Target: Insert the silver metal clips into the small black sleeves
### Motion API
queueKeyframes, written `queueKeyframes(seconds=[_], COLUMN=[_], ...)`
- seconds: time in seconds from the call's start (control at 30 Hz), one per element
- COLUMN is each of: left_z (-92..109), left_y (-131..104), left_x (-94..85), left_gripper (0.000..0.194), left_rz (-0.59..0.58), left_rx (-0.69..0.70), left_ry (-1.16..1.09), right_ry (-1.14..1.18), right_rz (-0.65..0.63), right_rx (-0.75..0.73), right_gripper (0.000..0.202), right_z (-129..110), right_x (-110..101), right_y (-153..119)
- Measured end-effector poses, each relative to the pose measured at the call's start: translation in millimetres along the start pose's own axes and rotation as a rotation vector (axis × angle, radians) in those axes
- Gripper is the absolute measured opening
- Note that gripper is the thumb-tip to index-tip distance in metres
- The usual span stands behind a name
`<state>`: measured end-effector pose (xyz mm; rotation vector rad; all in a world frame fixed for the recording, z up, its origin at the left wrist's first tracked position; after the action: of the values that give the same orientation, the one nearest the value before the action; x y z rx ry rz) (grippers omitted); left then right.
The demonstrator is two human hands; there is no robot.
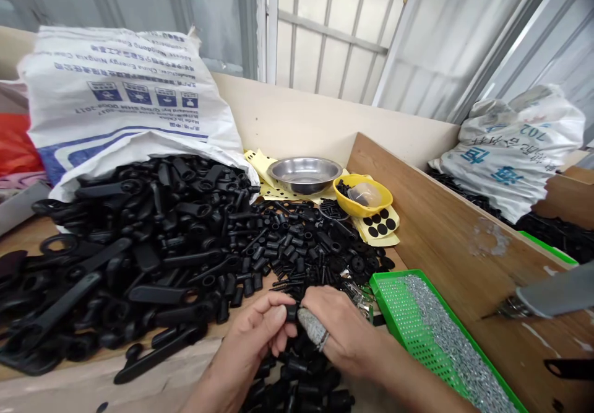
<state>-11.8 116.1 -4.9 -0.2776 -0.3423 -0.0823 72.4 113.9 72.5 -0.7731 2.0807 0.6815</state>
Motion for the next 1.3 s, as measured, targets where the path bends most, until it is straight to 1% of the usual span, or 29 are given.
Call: queueKeyframes(seconds=[0.07, 0.13, 0.2, 0.3, 0.43, 0.57, 0.63, 0.67, 0.73, 0.77, 0.83, 0.9, 0.97, 1.0, 1.07, 1.13, 1.3], left_z=[4.5, 10.7, 16.5, 23.4, 32.9, 41.4, 43.1, 42.4, 36.2, 31.5, 20.9, 10.3, 1.2, -2.4, -8.3, -11.6, -14.5], left_y=[-3.0, -5.2, -6.8, -9.6, -15.3, -21.5, -22.8, -22.4, -18.8, -16.5, -12.4, -10.2, -9.8, -10.0, -10.7, -11.4, -11.1], left_x=[-1.6, -4.3, -3.6, -0.2, 2.4, 3.2, 2.1, 1.0, -0.4, -0.9, -2.2, -2.5, -0.7, 1.2, 5.3, 8.5, 10.8], left_gripper=[0.035, 0.031, 0.025, 0.017, 0.014, 0.015, 0.015, 0.015, 0.014, 0.014, 0.015, 0.019, 0.027, 0.03, 0.034, 0.037, 0.037], left_rz=[0.031, 0.058, 0.043, 0.004, 0.029, 0.087, 0.109, 0.113, 0.092, 0.075, 0.058, 0.059, 0.057, 0.046, 0.018, -0.004, -0.026], left_rx=[0.063, 0.145, 0.226, 0.337, 0.472, 0.569, 0.582, 0.57, 0.501, 0.452, 0.345, 0.239, 0.141, 0.096, 0.013, -0.046, -0.098], left_ry=[0.073, 0.167, 0.276, 0.461, 0.664, 0.782, 0.798, 0.783, 0.698, 0.625, 0.447, 0.283, 0.17, 0.123, 0.034, -0.033, -0.06], right_ry=[0.2, 0.353, 0.462, 0.658, 0.874, 1.107, 1.129, 1.061, 0.795, 0.633, 0.35, 0.114, -0.121, -0.218, -0.354, -0.425, -0.523], right_rz=[-0.005, 0.021, 0.052, 0.065, 0.105, 0.089, 0.078, 0.087, 0.11, 0.114, 0.101, 0.098, 0.118, 0.119, 0.111, 0.096, 0.072], right_rx=[0.101, 0.161, 0.219, 0.332, 0.415, 0.543, 0.553, 0.52, 0.409, 0.348, 0.224, 0.068, -0.093, -0.145, -0.205, -0.253, -0.342], right_gripper=[0.015, 0.018, 0.019, 0.02, 0.018, 0.024, 0.025, 0.023, 0.02, 0.02, 0.02, 0.017, 0.016, 0.016, 0.017, 0.016, 0.017], right_z=[5.4, 8.2, 13.8, 29.5, 43.5, 46.0, 41.8, 38.9, 30.6, 25.4, 14.7, 3.2, -7.9, -10.8, -13.5, -17.1, -27.9], right_x=[0.8, 0.9, 3.5, 18.2, 36.4, 54.4, 53.5, 47.0, 27.5, 18.6, 8.4, 5.6, 7.1, 9.5, 13.7, 15.1, 11.2], right_y=[-3.6, -6.2, -8.7, -14.0, -18.4, -20.7, -19.8, -18.2, -14.5, -13.1, -11.1, -10.2, -11.3, -11.9, -12.3, -12.3, -12.5])
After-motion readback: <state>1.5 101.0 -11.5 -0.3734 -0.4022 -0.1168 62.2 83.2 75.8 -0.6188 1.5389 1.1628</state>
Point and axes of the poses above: each hand's wrist, its own y-axis towards the middle knuckle, its own x-axis out of the palm, z = x × y, the point moved 10 cm from there along y, towards the middle knuckle, and after that the axes turned 6 degrees about y, right-handed, at the moved point
